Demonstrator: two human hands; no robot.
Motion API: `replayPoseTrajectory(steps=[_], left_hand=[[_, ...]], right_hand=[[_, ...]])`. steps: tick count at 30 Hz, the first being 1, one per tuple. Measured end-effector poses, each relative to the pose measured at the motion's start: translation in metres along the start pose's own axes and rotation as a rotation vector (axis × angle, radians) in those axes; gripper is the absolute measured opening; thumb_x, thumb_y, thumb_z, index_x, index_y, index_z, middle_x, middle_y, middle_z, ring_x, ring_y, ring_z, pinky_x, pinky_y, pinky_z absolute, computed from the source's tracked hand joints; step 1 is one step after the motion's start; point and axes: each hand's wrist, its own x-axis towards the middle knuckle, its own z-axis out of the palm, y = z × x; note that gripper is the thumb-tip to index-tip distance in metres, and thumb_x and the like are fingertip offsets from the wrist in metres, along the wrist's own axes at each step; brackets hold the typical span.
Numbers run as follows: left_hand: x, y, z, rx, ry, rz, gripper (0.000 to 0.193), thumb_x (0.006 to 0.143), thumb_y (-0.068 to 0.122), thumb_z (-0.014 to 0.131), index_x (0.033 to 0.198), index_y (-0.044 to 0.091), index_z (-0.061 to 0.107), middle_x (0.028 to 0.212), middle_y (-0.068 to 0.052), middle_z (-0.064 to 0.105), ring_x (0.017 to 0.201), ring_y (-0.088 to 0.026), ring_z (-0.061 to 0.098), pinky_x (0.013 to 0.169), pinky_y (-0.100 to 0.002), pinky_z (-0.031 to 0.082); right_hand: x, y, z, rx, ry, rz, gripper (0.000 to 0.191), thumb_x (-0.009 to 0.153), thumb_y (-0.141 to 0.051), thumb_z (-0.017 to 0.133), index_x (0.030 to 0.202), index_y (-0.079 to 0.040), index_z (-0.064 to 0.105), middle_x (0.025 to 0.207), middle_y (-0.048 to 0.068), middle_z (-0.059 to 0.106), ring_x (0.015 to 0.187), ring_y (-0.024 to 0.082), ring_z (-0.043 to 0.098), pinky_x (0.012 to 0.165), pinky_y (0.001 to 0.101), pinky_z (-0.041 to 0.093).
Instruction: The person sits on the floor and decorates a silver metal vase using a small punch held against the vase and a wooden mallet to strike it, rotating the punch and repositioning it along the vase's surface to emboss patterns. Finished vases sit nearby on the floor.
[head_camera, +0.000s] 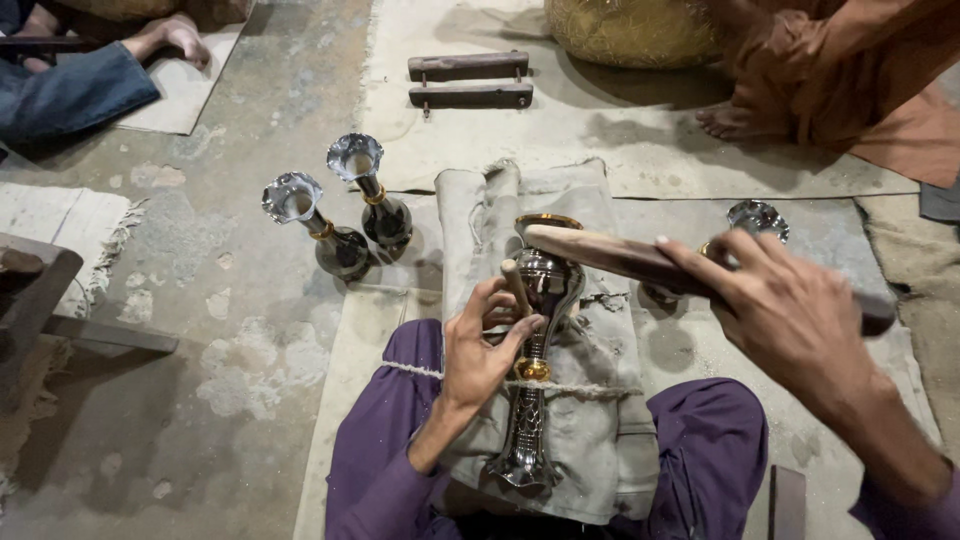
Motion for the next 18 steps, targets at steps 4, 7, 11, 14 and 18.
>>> replayPoseTrajectory(steps=[4,7,11,14,18], left_hand=[[-0.004,-0.001,-0.001,-0.071,-0.003,-0.01,0.049,0.093,0.011,0.077,0.135,0.007,0.051,0.102,-0.01,0.078,0.095,-0.022,0.081,0.081,-0.033,0.069],[-0.005,-0.004,0.0,-0.087,-0.023,-0.005,0.048,0.096,0.015,0.075,0.136,0.009,0.05,0.1,-0.009,0.078,0.093,-0.021,0.081,0.079,-0.033,0.071],[-0.004,-0.005,0.001,-0.053,-0.024,-0.043,0.047,0.095,0.02,0.076,0.134,0.009,0.052,0.098,-0.009,0.079,0.09,-0.021,0.081,0.077,-0.032,0.072],[-0.004,-0.002,-0.001,-0.079,-0.03,-0.044,0.048,0.096,0.021,0.074,0.136,0.01,0.05,0.099,-0.008,0.078,0.092,-0.022,0.081,0.075,-0.034,0.072],[0.0,-0.001,0.001,0.047,-0.027,-0.032,0.051,0.09,0.021,0.079,0.134,0.011,0.056,0.096,-0.008,0.08,0.087,-0.022,0.081,0.077,-0.036,0.07]], right_hand=[[0.01,-0.003,-0.027,0.328,0.218,-0.049,0.062,0.092,-0.034,0.067,0.151,-0.038,0.048,0.118,-0.001,0.069,0.079,0.014,0.067,0.052,0.0256,0.056],[0.022,-0.004,-0.048,0.515,0.215,-0.1,0.064,0.093,-0.034,0.069,0.154,-0.031,0.05,0.116,0.0,0.072,0.073,0.013,0.069,0.057,0.0275,0.056],[0.031,-0.014,-0.068,0.249,0.287,-0.225,0.062,0.086,-0.036,0.071,0.145,-0.033,0.055,0.102,-0.001,0.075,0.075,0.016,0.07,0.061,0.0331,0.058],[0.034,-0.02,-0.073,0.309,0.215,-0.168,0.064,0.092,-0.03,0.068,0.154,-0.031,0.051,0.112,-0.001,0.075,0.072,0.013,0.07,0.053,0.0284,0.057],[0.032,-0.019,-0.069,0.122,0.219,-0.2,0.067,0.086,-0.039,0.068,0.151,-0.038,0.051,0.107,-0.001,0.076,0.073,0.017,0.069,0.056,0.0307,0.057]])
